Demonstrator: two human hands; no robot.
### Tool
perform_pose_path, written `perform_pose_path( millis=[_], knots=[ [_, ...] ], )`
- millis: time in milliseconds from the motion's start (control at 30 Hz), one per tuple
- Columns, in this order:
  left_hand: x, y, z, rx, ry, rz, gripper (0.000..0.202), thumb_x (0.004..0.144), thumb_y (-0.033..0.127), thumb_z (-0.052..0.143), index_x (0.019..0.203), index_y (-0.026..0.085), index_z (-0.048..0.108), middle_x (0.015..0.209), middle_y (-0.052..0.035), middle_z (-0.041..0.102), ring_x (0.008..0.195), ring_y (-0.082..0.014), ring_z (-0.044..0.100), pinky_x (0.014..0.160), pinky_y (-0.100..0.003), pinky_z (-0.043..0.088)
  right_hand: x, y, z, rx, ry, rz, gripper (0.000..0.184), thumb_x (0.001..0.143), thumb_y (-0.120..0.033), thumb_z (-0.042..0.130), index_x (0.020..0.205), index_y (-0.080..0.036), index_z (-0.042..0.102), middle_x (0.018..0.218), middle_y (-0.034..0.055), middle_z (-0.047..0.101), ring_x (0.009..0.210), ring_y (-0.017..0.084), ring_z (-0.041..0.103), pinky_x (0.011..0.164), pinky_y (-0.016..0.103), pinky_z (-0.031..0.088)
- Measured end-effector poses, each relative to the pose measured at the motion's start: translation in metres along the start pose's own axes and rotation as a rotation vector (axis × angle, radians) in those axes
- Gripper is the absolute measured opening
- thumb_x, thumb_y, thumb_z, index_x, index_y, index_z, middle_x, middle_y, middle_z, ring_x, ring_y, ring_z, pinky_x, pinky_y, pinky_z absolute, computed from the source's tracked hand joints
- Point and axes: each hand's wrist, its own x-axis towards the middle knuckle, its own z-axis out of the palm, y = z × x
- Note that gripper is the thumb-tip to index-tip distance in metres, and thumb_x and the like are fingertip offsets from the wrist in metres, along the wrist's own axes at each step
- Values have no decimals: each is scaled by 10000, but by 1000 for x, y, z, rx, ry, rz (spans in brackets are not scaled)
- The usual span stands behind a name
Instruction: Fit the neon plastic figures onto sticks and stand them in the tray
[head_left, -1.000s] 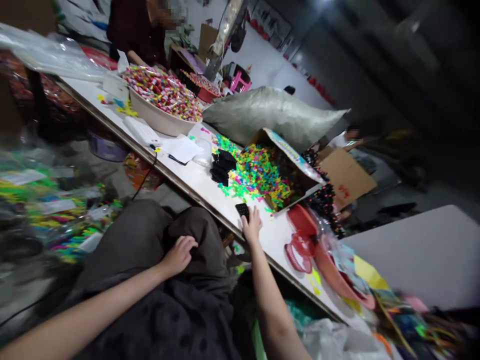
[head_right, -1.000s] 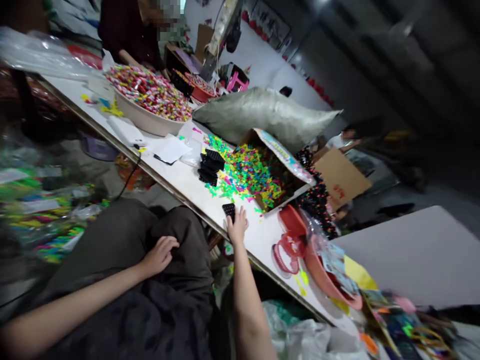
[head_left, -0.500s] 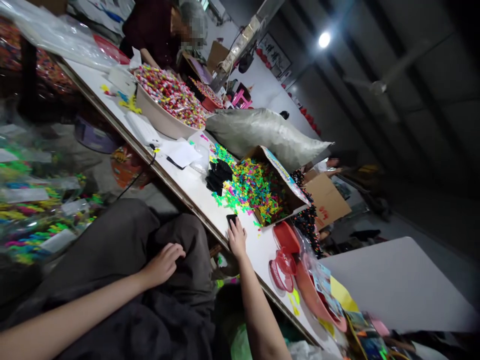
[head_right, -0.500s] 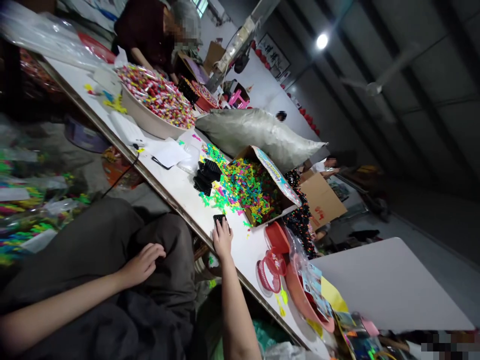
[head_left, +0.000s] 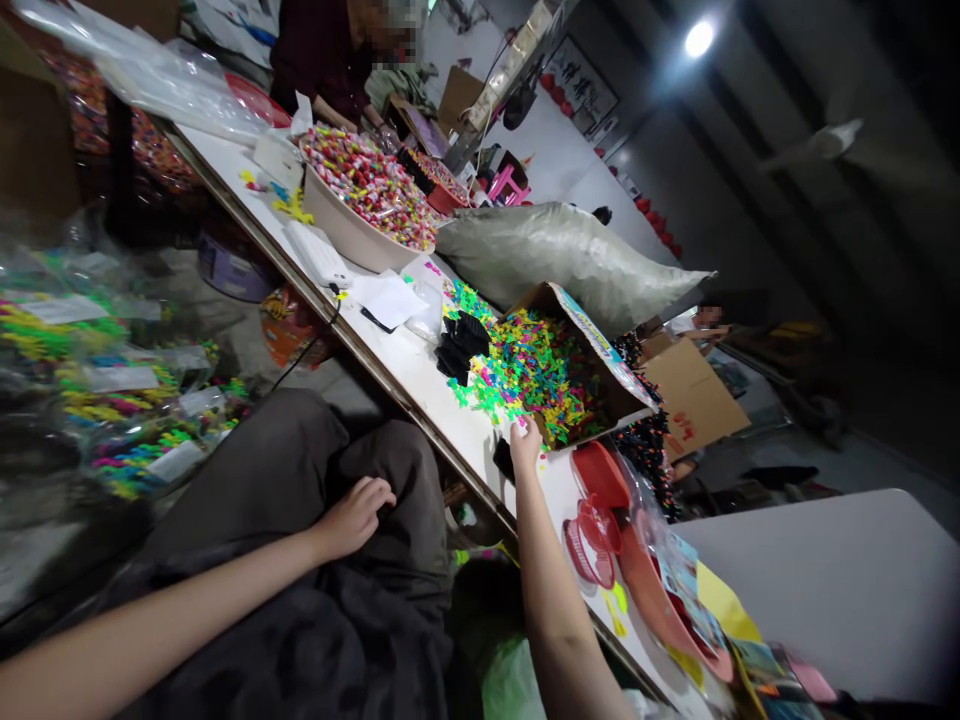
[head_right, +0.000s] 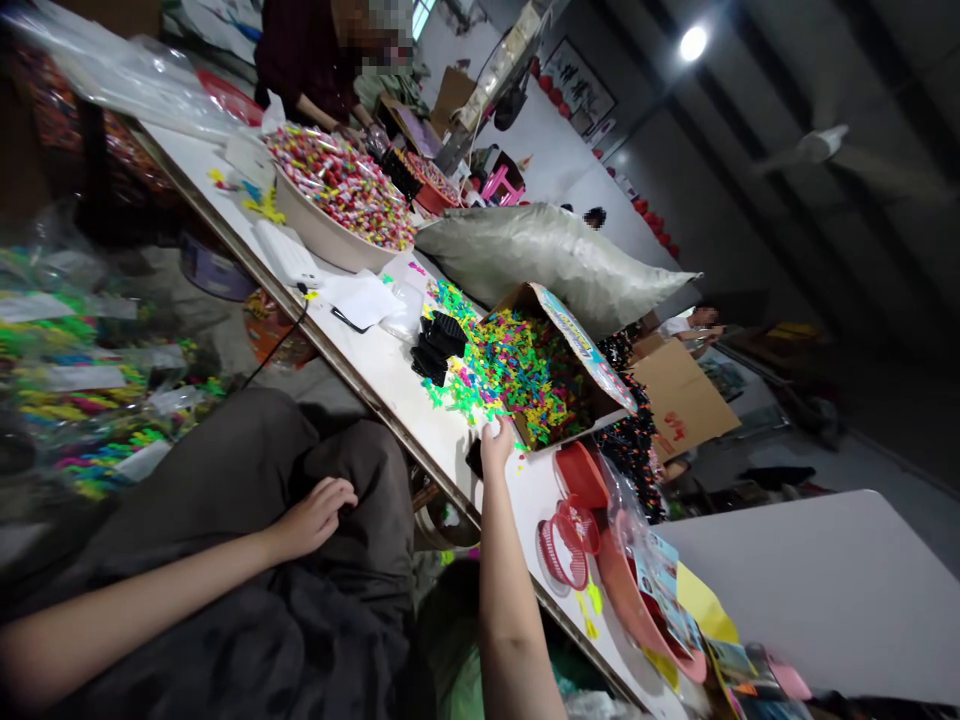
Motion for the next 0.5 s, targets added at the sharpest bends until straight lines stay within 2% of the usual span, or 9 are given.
perform_pose_path(
  millis=[67,133,233,300,400,467,500],
  knots=[
    [0,0,0,0,-1,4,381,652,1,333,931,194,505,986,-47,506,975,-179,423,892,-333,357,17,-7,10,-22,-12,19,448,666,-359,490,1058,-153,560,1212,113,493,1141,263,393,953,393,272],
    [-1,0,0,-1,2,8,384,652,-1,331,932,198,504,981,-43,508,972,-178,425,891,-334,358,28,-14,18,-34,-42,53,363,578,-356,583,888,-172,631,1167,113,527,1125,305,394,944,440,261],
    [-2,0,-1,5,7,3,393,645,-6,332,931,202,505,979,-41,512,971,-178,426,888,-336,360,36,-23,16,-15,-62,106,196,542,-352,608,599,-164,615,883,126,628,1015,333,469,885,476,297],
    [-1,2,-3,-6,2,-10,391,642,-8,332,920,200,512,972,-42,516,960,-177,430,882,-336,365,33,-28,3,35,-43,125,231,578,-384,573,582,-154,592,757,120,623,928,312,513,830,447,347],
    [5,10,-11,-94,-1,-64,326,673,21,340,876,193,528,918,-44,527,919,-176,450,864,-338,379,6,-36,-23,155,-11,126,332,665,-453,477,726,-144,581,764,91,611,795,225,547,730,347,411],
    [13,22,-16,-208,16,-131,267,734,106,376,940,189,525,939,-57,531,925,-182,464,858,-343,391,-34,-45,-34,289,-11,129,343,719,-473,421,774,-163,555,737,45,593,704,164,539,668,289,420],
    [18,29,-18,-278,21,-161,277,760,170,401,1016,187,506,988,-69,527,950,-188,466,864,-348,394,-61,-50,-35,465,-7,139,311,731,-463,436,746,-172,542,690,22,568,659,142,518,649,273,414]
  ],
)
